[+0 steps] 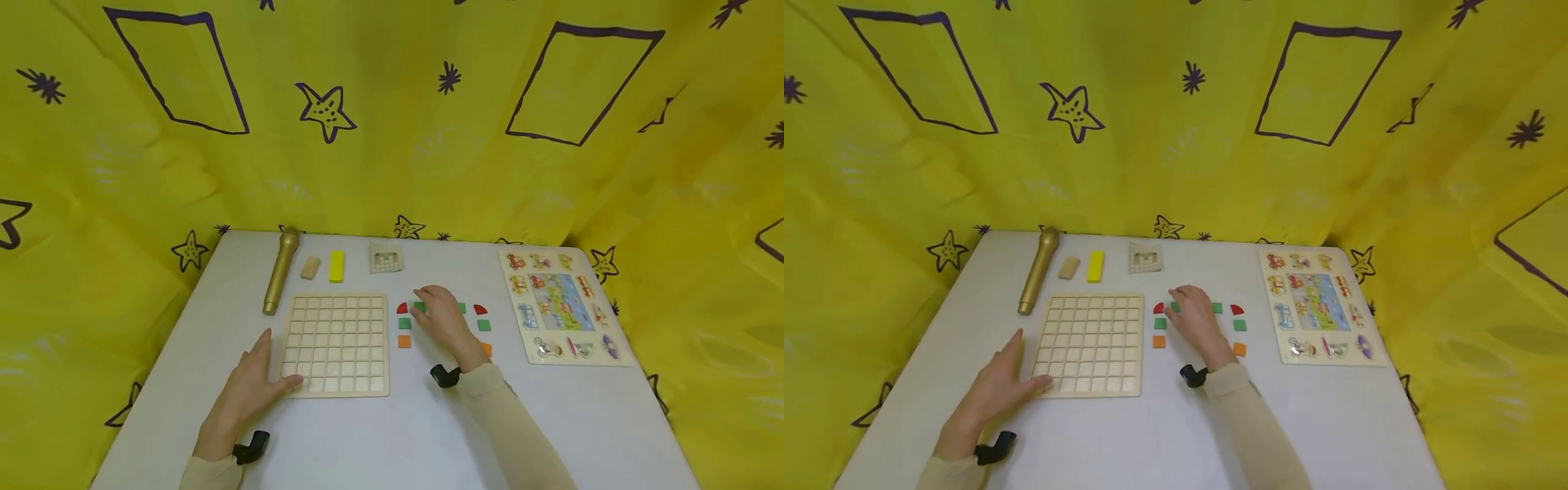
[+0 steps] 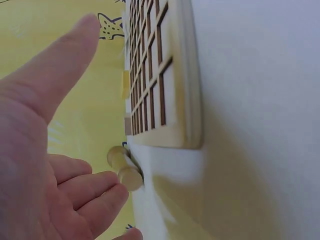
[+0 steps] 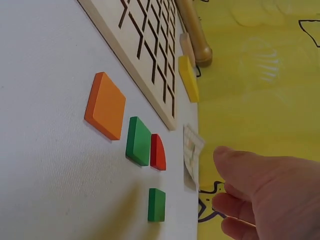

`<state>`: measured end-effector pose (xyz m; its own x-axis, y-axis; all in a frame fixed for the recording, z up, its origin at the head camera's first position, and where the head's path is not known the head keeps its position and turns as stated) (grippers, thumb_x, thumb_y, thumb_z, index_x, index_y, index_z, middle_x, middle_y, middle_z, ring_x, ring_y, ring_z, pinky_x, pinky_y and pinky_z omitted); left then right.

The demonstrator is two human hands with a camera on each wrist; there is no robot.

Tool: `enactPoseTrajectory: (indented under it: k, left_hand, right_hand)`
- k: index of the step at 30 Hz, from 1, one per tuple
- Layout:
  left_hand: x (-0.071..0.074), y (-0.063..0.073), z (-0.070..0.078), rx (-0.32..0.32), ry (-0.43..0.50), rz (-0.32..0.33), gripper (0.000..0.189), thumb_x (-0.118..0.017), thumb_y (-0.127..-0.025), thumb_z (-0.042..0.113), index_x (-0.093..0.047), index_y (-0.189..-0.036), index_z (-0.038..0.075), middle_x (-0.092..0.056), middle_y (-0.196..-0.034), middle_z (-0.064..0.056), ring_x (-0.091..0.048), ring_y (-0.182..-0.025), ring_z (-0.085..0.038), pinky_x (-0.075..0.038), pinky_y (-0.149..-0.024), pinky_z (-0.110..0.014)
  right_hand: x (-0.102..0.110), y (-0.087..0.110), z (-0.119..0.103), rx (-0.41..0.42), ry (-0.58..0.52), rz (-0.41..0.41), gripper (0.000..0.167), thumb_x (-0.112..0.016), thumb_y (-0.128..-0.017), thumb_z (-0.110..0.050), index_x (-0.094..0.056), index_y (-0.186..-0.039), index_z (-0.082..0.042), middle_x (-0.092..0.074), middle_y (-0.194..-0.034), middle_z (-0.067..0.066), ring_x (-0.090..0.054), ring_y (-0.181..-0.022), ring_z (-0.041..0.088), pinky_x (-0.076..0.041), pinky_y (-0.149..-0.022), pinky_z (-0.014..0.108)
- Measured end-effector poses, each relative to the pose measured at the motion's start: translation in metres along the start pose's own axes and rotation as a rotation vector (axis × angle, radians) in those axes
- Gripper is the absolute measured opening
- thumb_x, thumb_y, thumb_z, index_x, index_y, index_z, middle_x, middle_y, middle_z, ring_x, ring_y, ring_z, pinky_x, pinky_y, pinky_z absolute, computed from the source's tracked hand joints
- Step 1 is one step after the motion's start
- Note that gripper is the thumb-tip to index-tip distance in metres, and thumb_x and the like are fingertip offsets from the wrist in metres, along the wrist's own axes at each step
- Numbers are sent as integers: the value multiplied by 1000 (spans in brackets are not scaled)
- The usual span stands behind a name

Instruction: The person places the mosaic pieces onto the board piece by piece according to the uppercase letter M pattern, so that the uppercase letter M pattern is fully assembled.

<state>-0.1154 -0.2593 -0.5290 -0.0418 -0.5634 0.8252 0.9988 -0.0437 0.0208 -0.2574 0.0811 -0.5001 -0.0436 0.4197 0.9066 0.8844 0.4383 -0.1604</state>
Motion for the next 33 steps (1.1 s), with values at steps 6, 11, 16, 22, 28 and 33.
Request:
enactPoseTrajectory:
  k: [6,11,16,22,28,33]
  left_hand:
    - [-4,12,-5,-11,9,-27,117,-77,-75,58,-19,-149,-13,-23,-152,-32,-22,-140,-47,-15,-108,-65]
    - [-9,17,-6,-24,-29,-41,114,-74,-75,61,-25,-149,-10,-26,-154,-26,-20,-141,-44,-11,-106,-69]
    - [-13,19,-7,-30,-64,-41,112,-76,-73,61,-31,-149,-7,-29,-154,-23,-19,-142,-44,-8,-106,-71]
    - [-13,18,-7,-35,-79,-37,110,-81,-70,56,-34,-148,-6,-28,-154,-23,-18,-142,-43,-6,-106,-70]
    - [-14,18,-7,-39,-89,-27,107,-82,-71,52,-35,-147,-6,-28,-154,-23,-18,-142,-44,-6,-106,-71]
    - [-15,20,-7,-42,-86,-16,104,-81,-72,52,-36,-147,-6,-29,-153,-23,-19,-141,-45,-6,-105,-71]
  right_hand:
    - [-16,-14,-3,13,10,-61,33,-71,-92,-19,-68,-121,-3,-64,-118,12,-52,-113,30,-40,-99,44]
    - [-26,-23,-2,3,54,-116,33,-70,-92,-20,-69,-121,-4,-65,-117,11,-53,-111,30,-41,-98,44]
    - [-33,-28,1,-17,79,-160,33,-70,-92,-22,-69,-120,-4,-64,-116,10,-53,-111,30,-41,-97,44]
    - [-35,-29,2,-17,87,-179,32,-71,-91,-24,-71,-117,-6,-64,-115,10,-52,-111,30,-41,-97,45]
    - [-35,-31,1,11,94,-154,25,-74,-89,-21,-74,-110,-7,-65,-111,9,-54,-108,30,-42,-94,46]
    - [-38,-32,0,12,110,-160,22,-75,-88,-19,-74,-108,-8,-65,-108,7,-54,-107,29,-42,-95,46]
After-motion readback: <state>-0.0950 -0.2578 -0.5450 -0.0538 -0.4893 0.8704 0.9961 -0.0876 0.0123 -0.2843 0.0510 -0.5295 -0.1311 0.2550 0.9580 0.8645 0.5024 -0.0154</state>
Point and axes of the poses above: each hand's wrist, its own y-axis away from the middle knuckle, its own x-axis out of the back of the hand, z = x × y, the point moved 6 cm from there along -y, towards the middle knuckle
